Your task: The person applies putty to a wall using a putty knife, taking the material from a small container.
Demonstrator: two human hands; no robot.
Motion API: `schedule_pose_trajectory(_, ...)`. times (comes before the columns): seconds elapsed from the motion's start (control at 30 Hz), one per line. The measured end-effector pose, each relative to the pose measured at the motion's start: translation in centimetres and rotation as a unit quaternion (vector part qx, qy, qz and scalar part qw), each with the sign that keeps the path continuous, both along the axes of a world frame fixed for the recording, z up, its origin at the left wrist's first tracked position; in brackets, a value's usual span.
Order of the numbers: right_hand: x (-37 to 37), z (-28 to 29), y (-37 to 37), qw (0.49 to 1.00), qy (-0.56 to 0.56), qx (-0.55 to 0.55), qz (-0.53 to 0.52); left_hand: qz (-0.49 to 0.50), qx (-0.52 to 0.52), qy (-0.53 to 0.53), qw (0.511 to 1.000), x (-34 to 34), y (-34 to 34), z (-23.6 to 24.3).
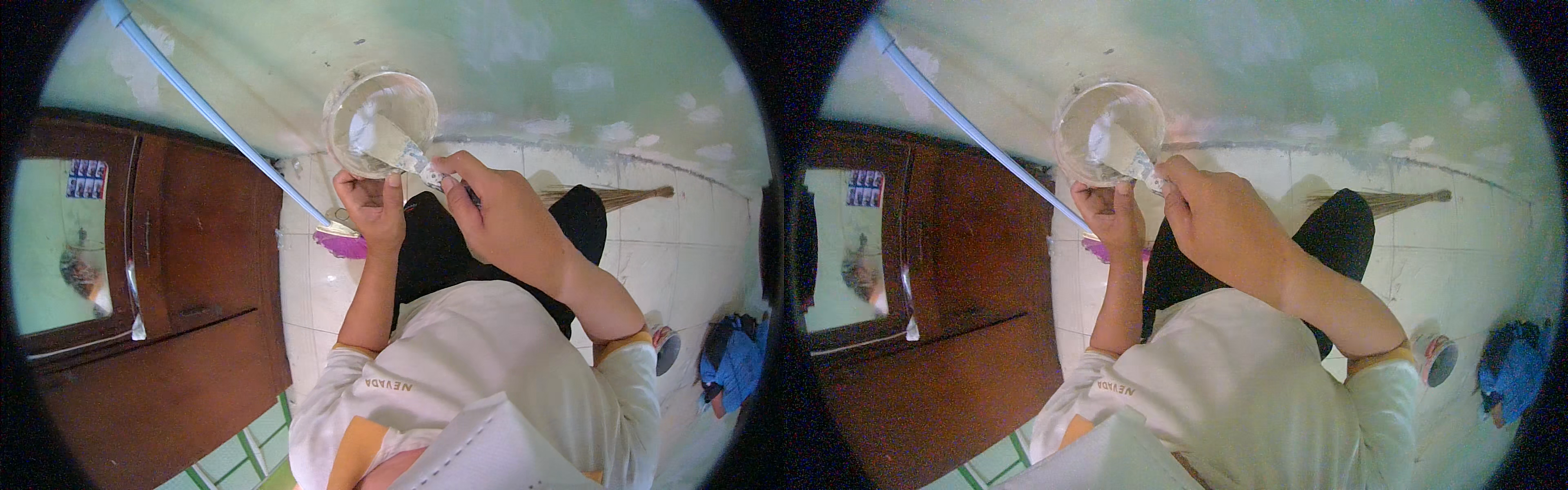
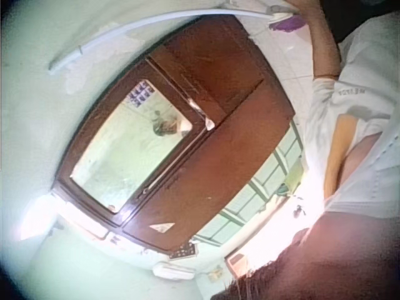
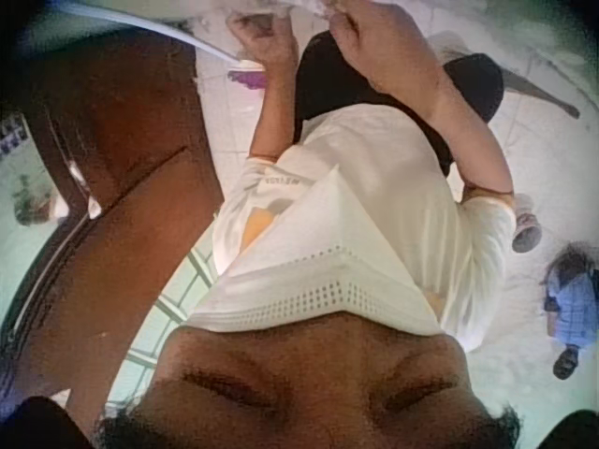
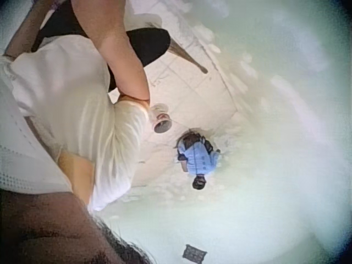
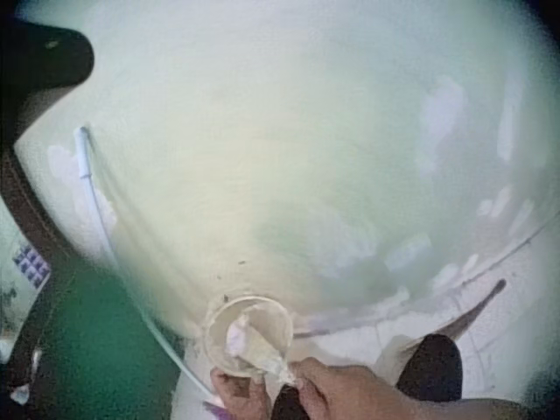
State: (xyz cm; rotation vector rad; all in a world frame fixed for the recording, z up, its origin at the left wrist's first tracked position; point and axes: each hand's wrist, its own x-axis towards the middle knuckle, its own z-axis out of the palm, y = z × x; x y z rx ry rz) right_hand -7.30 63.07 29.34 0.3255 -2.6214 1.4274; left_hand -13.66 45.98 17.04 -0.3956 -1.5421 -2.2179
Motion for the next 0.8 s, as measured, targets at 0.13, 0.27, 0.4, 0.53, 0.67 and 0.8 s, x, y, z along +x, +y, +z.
schedule_pose_trajectory(0.13,0.2,0.1,0.0,0.999,-0.009,-0.04,-0.01,0.003,-0.042,0.004,0.999,0.0,0.5,0.5)
schedule_pose_trajectory(0.27,0.4,0.1,0.1,0.994,-0.037,-0.1,-0.012,-0.014,-0.017,0.011,1.0,0.1,1.2,0.8)
schedule_pose_trajectory(0.4,0.4,0.1,0.6,0.995,-0.004,-0.091,-0.033,-0.013,0.004,-0.001,1.0,0.3,1.8,1.1)
schedule_pose_trajectory(0.53,0.3,0.0,0.9,0.997,0.048,-0.008,-0.052,-0.021,0.037,0.004,0.999,0.1,2.6,1.2)
schedule_pose_trajectory(0.67,0.2,-0.2,0.6,0.997,0.06,0.01,-0.053,-0.027,0.04,-0.005,0.999,0.1,2.9,1.1)
schedule_pose_trajectory(0.8,0.0,-0.2,0.2,0.998,0.042,-0.026,-0.04,-0.024,0.028,-0.008,0.999,0.1,2.7,0.8)
